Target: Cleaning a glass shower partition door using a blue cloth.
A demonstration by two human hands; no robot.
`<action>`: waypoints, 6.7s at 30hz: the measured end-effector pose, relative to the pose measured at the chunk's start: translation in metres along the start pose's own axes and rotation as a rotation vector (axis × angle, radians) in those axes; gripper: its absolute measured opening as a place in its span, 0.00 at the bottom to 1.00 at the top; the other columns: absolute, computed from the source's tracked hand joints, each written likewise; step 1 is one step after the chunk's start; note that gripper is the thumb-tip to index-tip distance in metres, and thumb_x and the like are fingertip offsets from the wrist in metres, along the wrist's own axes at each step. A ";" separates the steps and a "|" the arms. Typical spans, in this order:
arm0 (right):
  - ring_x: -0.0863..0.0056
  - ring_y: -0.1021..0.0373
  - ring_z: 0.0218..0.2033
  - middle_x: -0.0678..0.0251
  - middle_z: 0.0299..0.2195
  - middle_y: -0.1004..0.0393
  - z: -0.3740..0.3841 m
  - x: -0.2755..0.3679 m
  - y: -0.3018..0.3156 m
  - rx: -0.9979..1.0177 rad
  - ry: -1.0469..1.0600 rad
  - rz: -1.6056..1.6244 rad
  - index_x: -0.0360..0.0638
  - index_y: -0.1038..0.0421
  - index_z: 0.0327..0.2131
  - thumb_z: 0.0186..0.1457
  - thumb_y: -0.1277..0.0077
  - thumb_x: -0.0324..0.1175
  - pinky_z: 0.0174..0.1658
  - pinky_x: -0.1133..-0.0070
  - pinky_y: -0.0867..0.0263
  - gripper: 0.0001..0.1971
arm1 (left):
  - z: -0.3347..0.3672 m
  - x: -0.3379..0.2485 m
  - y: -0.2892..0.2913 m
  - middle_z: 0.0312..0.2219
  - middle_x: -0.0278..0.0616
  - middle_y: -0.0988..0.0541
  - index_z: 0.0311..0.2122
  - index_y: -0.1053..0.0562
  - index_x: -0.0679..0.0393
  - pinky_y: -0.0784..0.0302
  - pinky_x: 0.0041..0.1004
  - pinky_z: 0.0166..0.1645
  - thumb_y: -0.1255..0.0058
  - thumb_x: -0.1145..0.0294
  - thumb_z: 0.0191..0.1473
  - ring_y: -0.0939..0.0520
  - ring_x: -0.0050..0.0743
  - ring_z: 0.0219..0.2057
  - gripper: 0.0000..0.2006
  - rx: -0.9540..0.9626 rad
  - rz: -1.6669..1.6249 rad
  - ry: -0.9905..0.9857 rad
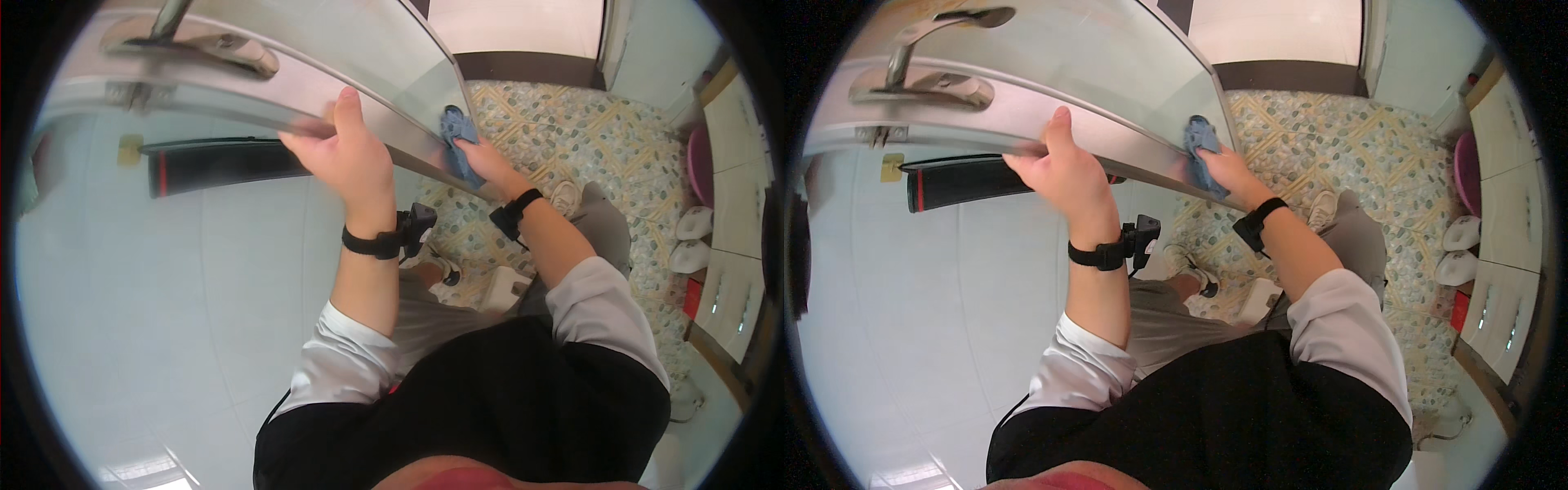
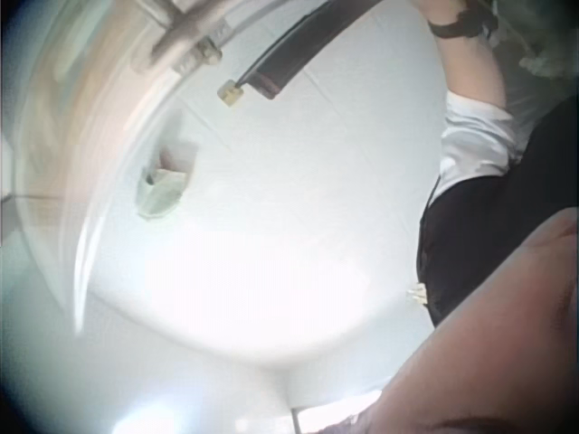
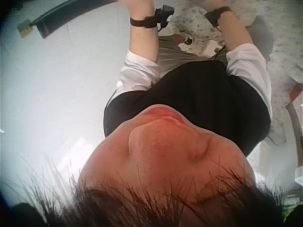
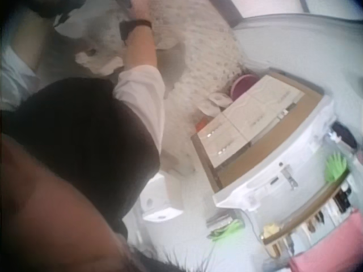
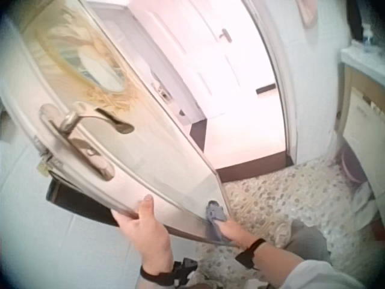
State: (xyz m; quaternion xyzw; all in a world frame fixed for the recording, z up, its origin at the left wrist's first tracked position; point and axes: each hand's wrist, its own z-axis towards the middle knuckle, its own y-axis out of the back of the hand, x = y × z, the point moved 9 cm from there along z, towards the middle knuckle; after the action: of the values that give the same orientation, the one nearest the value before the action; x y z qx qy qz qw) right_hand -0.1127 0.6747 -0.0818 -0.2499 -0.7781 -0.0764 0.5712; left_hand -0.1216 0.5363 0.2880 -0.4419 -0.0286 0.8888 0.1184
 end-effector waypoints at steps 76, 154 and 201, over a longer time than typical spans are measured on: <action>0.57 0.26 0.47 0.50 0.45 0.24 -0.090 0.222 -0.161 -0.249 0.706 -0.281 0.38 0.27 0.49 0.62 0.50 0.47 0.48 0.69 0.32 0.22 | 0.062 0.021 0.126 0.24 0.37 0.22 0.38 0.33 0.63 0.24 0.30 0.35 0.38 0.70 0.50 0.22 0.27 0.25 0.16 0.053 0.191 -0.007; 0.57 0.42 0.65 0.49 0.66 0.41 0.081 -0.026 0.011 -0.266 -0.283 0.200 0.36 0.49 0.69 0.58 0.57 0.34 0.63 0.71 0.44 0.35 | -0.015 0.019 0.010 0.48 0.47 0.30 0.56 0.43 0.65 0.28 0.30 0.51 0.43 0.80 0.52 0.28 0.29 0.45 0.28 -0.167 -0.003 -0.018; 0.43 0.29 0.49 0.39 0.48 0.26 0.031 0.087 -0.085 0.115 0.230 -0.577 0.33 0.34 0.54 0.58 0.58 0.49 0.53 0.61 0.33 0.29 | 0.039 0.028 0.094 0.47 0.43 0.29 0.51 0.37 0.66 0.33 0.33 0.56 0.49 0.71 0.57 0.30 0.31 0.46 0.19 -0.194 0.101 -0.111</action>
State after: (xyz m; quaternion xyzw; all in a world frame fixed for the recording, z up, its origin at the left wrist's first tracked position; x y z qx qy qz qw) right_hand -0.1987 0.6395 0.0026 0.0241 -0.7501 -0.2191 0.6235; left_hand -0.1867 0.4538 0.2752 -0.4024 -0.0985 0.9097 0.0286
